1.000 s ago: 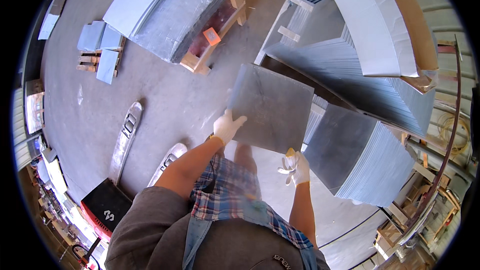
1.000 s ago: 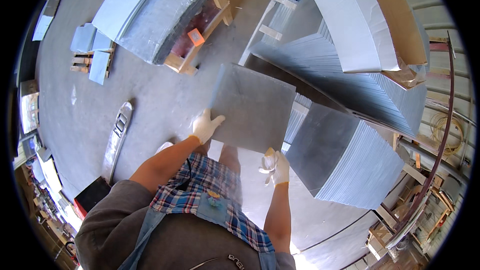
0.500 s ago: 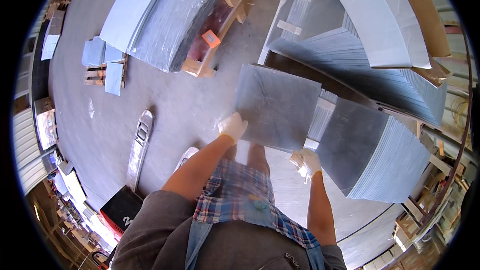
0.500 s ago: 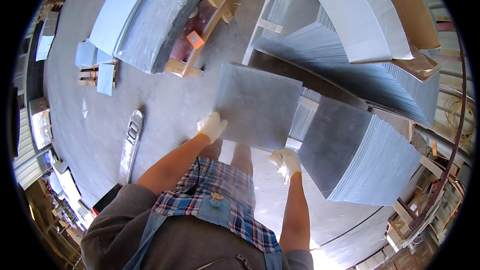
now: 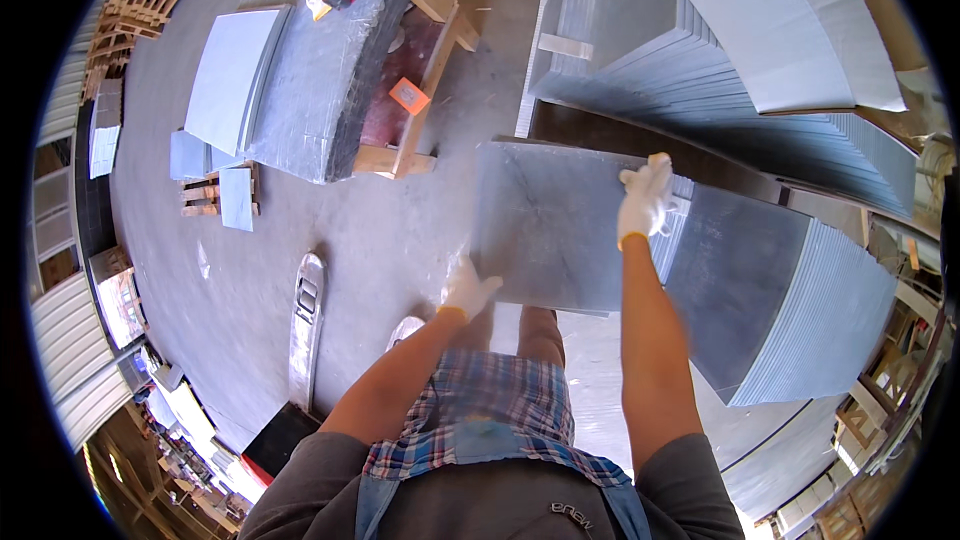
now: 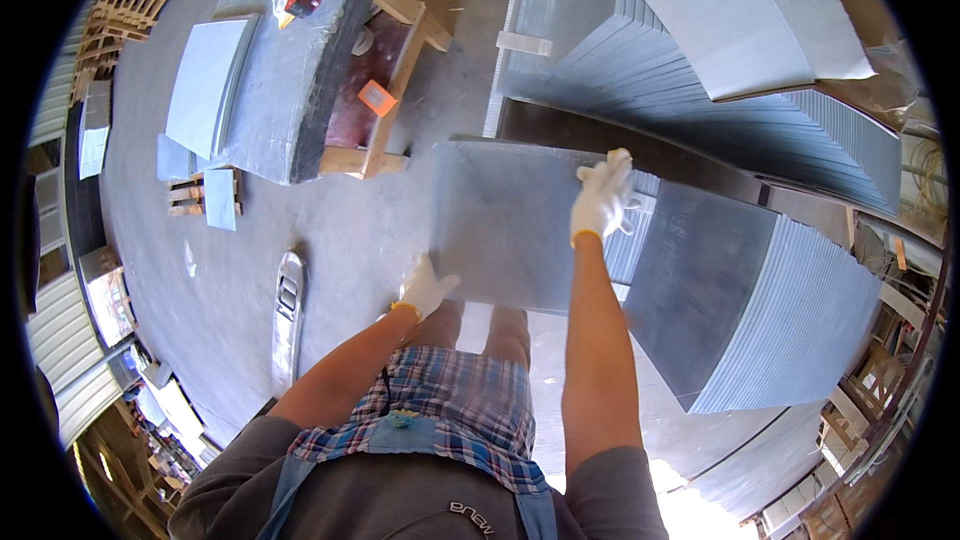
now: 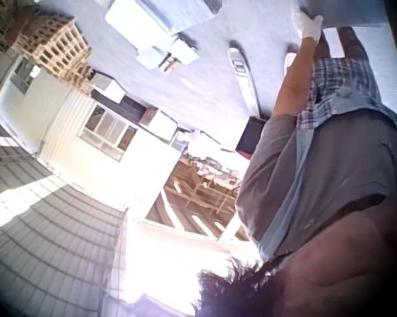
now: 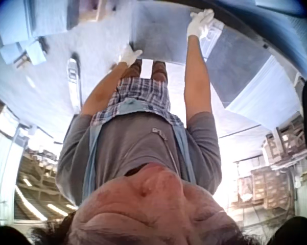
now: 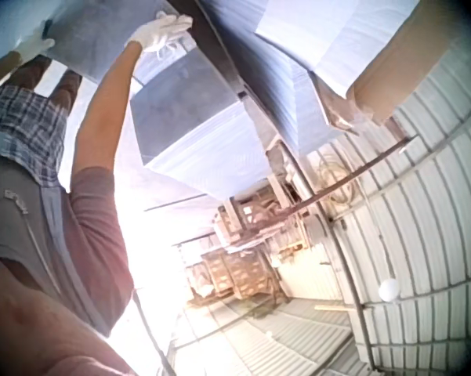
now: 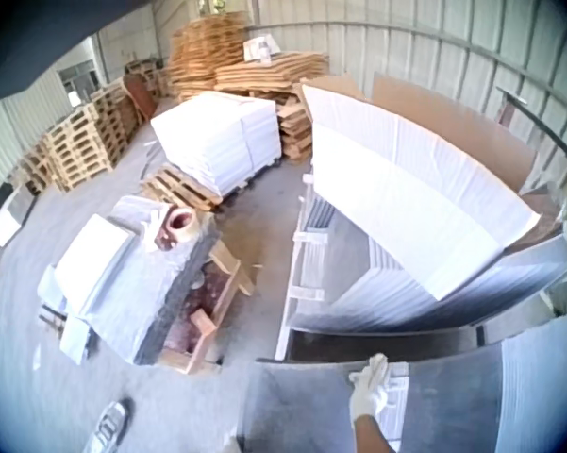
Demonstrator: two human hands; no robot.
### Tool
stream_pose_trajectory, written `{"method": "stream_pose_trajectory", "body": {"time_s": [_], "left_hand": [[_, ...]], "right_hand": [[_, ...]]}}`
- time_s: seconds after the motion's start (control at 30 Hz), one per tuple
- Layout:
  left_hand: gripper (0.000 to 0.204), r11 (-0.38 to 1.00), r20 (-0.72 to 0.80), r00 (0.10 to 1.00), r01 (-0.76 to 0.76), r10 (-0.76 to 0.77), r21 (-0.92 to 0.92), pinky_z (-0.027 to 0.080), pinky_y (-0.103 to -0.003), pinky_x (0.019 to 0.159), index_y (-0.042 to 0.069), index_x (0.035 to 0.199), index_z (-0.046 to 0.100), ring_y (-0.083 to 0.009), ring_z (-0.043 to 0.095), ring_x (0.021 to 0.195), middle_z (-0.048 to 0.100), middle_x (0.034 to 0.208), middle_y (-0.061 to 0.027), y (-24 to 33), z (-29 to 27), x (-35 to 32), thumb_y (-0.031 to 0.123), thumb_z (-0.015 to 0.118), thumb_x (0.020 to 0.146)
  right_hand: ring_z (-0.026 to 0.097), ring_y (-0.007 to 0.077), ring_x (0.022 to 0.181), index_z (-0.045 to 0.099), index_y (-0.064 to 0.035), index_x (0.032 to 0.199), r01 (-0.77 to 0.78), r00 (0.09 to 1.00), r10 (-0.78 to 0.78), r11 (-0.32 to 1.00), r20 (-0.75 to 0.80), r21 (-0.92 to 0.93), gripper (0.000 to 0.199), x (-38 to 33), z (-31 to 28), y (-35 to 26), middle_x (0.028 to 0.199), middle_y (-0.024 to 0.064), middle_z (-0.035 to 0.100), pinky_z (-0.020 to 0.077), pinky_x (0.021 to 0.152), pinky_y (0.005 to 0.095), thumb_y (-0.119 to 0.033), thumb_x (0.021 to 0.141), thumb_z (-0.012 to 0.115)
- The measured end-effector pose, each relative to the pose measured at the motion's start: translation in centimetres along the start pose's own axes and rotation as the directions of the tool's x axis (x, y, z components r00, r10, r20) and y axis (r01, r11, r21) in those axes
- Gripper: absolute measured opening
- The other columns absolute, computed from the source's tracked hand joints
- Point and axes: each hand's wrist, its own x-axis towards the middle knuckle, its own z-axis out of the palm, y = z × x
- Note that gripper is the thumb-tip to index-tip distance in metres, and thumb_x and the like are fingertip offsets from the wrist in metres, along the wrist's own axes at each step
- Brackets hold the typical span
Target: The person repeatedly picks up gray rectangular panels from a stack, places them on a work surface, wraps them in plastic film, and stacks the wrapped panels. The person also handles cardboard dividers and uses a roll of tape.
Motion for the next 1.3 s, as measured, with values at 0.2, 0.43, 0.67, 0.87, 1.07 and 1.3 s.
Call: {"method": "stream_pose_trajectory", "body": {"time_s": [0.2,0.43,0.67,0.87,1.07,1.3], "left_hand": [[0.073,0.998,-0.025,1.000,-0.012,0.011,-0.065,0.049,-0.051,0.097,-0.002,0.135,0.046,-0.0463,0.062,0.115,0.065,0.121,-0.0294,-0.5,-0.4,-0.5,0.042,0.073,0.085],[0.072,0.995,0.014,1.000,0.014,-0.013,-0.100,0.047,-0.051,0.099,-0.004,0.135,0.048,-0.0447,0.060,0.119,0.064,0.124,-0.0289,-0.6,-0.4,0.3,0.040,0.074,0.084],[0.069,0.983,-0.029,0.998,-0.057,0.053,-0.174,0.048,-0.050,0.098,-0.003,0.133,0.050,-0.0459,0.061,0.117,0.064,0.123,-0.0297,-1.2,-0.5,-0.3,0.039,0.073,0.084],[0.067,0.979,0.001,0.999,-0.032,0.033,-0.201,0.048,-0.050,0.098,-0.001,0.134,0.051,-0.0453,0.061,0.117,0.065,0.123,-0.0284,-0.4,-1.0,-0.1,0.038,0.072,0.084],[0.062,0.946,-0.011,0.979,-0.198,0.202,-0.259,0.052,-0.049,0.092,0.000,0.129,0.054,-0.0435,0.065,0.110,0.068,0.116,-0.0265,-5.2,2.0,1.9,0.033,0.077,0.082],[0.068,0.985,0.280,0.954,0.137,-0.104,-0.101,0.049,-0.047,0.101,0.000,0.137,0.053,-0.0410,0.059,0.124,0.062,0.130,-0.0285,-8.3,-2.3,-1.7,0.038,0.073,0.083]], "right_hand": [[0.040,0.0343,0.127,0.047,-0.0139,0.136,0.472,0.875,-0.484,0.846,0.011,-0.247,0.054,-7.8,5.0,-11.0,0.129,0.0107,0.047,0.0299,0.109,0.0526,-0.031,0.090,0.068],[0.046,0.0300,0.125,0.058,-0.0154,0.125,0.925,0.342,-0.905,0.372,0.252,0.082,0.047,-17.4,7.6,-11.6,0.122,0.0072,0.053,0.0282,0.113,0.0543,-0.032,0.082,0.069],[0.046,0.0355,0.122,0.054,-0.0118,0.128,0.694,0.686,-0.702,0.555,0.190,-0.458,0.036,-6.0,0.9,-4.4,0.126,0.0127,0.051,0.0326,0.106,0.0565,-0.031,0.098,0.053],[0.044,0.0378,0.121,0.051,-0.0131,0.130,0.653,0.734,-0.675,0.674,0.070,-0.345,0.036,-10.7,3.4,-5.6,0.126,0.0132,0.049,0.0309,0.105,0.0618,-0.032,0.099,0.053],[0.049,0.0293,0.116,0.060,-0.0189,0.120,0.984,0.179,-0.890,0.163,0.419,-0.074,0.033,-20.8,4.0,-2.0,0.110,0.0039,0.056,0.0341,0.102,0.0568,-0.035,0.091,0.061],[0.045,0.0323,0.120,0.052,-0.0142,0.132,0.665,0.722,-0.684,0.647,0.101,-0.373,0.038,-9.9,-1.6,3.0,0.121,0.0098,0.050,0.0344,0.104,0.0506,-0.029,0.098,0.055]]}}
